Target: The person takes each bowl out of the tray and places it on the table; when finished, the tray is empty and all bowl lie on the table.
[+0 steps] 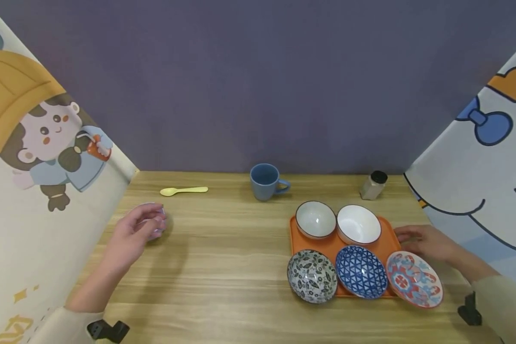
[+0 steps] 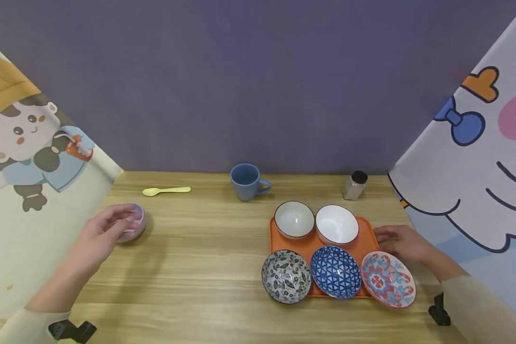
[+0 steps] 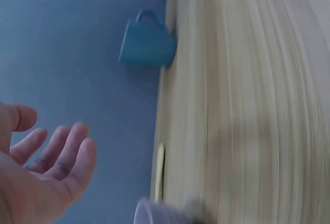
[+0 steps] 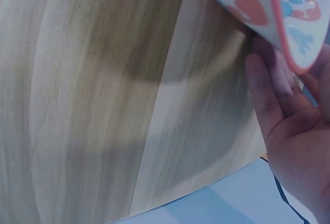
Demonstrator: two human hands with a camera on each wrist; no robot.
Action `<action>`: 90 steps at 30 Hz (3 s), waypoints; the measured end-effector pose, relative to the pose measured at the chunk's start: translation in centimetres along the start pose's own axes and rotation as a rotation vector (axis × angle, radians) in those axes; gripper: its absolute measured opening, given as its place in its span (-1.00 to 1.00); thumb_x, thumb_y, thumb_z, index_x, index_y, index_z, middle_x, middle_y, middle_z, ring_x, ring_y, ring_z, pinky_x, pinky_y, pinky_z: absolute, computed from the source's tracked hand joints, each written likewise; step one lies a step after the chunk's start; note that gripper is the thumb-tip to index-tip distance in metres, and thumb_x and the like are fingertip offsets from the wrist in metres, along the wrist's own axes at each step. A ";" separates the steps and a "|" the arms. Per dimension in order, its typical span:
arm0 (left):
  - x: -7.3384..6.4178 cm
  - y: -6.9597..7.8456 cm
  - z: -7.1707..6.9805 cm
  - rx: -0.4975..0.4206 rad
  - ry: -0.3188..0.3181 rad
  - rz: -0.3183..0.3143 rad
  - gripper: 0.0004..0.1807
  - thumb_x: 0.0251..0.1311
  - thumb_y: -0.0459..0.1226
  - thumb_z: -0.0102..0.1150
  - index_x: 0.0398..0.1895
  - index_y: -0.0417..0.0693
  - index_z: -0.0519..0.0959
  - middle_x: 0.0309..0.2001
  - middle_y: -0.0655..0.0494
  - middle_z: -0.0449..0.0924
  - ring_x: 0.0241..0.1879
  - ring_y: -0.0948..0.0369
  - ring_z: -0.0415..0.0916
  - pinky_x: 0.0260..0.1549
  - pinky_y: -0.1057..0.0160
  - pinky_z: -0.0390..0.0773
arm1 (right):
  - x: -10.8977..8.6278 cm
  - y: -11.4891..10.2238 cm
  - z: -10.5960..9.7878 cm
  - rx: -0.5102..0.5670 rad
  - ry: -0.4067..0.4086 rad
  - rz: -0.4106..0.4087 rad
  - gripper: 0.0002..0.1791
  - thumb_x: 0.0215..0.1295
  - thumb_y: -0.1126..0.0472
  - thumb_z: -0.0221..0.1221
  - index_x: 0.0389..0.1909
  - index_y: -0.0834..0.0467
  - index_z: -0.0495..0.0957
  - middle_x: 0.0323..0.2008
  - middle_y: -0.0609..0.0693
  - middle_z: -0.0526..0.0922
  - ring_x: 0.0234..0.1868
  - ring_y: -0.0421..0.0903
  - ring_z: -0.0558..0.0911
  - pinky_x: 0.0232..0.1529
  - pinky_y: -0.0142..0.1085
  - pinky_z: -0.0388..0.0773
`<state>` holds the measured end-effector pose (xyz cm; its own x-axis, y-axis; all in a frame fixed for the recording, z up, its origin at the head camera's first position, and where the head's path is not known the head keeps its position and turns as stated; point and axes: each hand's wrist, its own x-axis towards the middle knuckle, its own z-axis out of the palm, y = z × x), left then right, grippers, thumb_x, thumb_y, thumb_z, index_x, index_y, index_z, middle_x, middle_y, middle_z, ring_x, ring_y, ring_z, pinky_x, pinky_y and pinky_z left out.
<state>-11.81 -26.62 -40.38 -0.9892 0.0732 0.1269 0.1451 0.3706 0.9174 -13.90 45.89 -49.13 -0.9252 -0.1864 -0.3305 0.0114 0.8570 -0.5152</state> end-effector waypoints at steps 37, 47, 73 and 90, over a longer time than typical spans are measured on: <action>10.9 1.5 24.9 -0.321 -0.609 -0.300 -0.26 0.36 -0.32 0.26 0.58 -0.01 0.25 0.31 -0.28 0.49 0.04 -0.18 0.68 0.01 -0.17 0.73 | 0.2 0.4 0.2 0.120 -0.018 0.022 -0.40 0.34 0.26 0.28 0.37 0.35 0.42 -0.02 0.18 0.69 -0.05 0.04 0.67 -0.23 -0.31 0.71; 10.7 0.9 27.5 -0.336 -0.619 -0.356 -0.23 0.32 -0.29 0.29 0.58 0.00 0.25 0.31 -0.19 0.53 0.06 -0.24 0.66 -0.06 -0.10 0.77 | 0.2 0.2 0.2 0.066 -0.005 0.012 -0.43 0.31 0.30 0.27 0.34 0.34 0.45 -0.06 0.13 0.71 -0.05 0.06 0.67 -0.18 -0.25 0.67; 10.6 1.6 30.7 -0.380 -0.589 -0.430 -0.13 0.21 -0.41 0.34 0.58 0.10 0.22 0.13 -0.18 0.57 -0.11 -0.13 0.69 -0.16 -0.09 0.80 | -0.3 -0.3 0.2 0.110 -0.006 0.000 -0.42 0.30 0.34 0.26 0.34 0.37 0.43 -0.07 0.15 0.71 -0.09 0.02 0.67 -0.27 -0.33 0.70; 10.1 2.3 30.2 -0.435 -0.533 -0.438 -0.24 0.27 -0.42 0.28 0.53 0.10 0.31 0.11 -0.22 0.57 -0.14 -0.15 0.71 -0.21 -0.04 0.82 | -0.3 -0.3 0.2 0.106 0.000 -0.005 -0.42 0.31 0.35 0.26 0.34 0.38 0.42 -0.07 0.14 0.71 -0.07 0.04 0.66 -0.26 -0.35 0.69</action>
<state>-20.88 2.94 -48.38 -0.7960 0.4767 -0.3730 -0.3815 0.0833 0.9206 -13.53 45.63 -49.05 -0.9256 -0.1905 -0.3272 0.0464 0.8005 -0.5975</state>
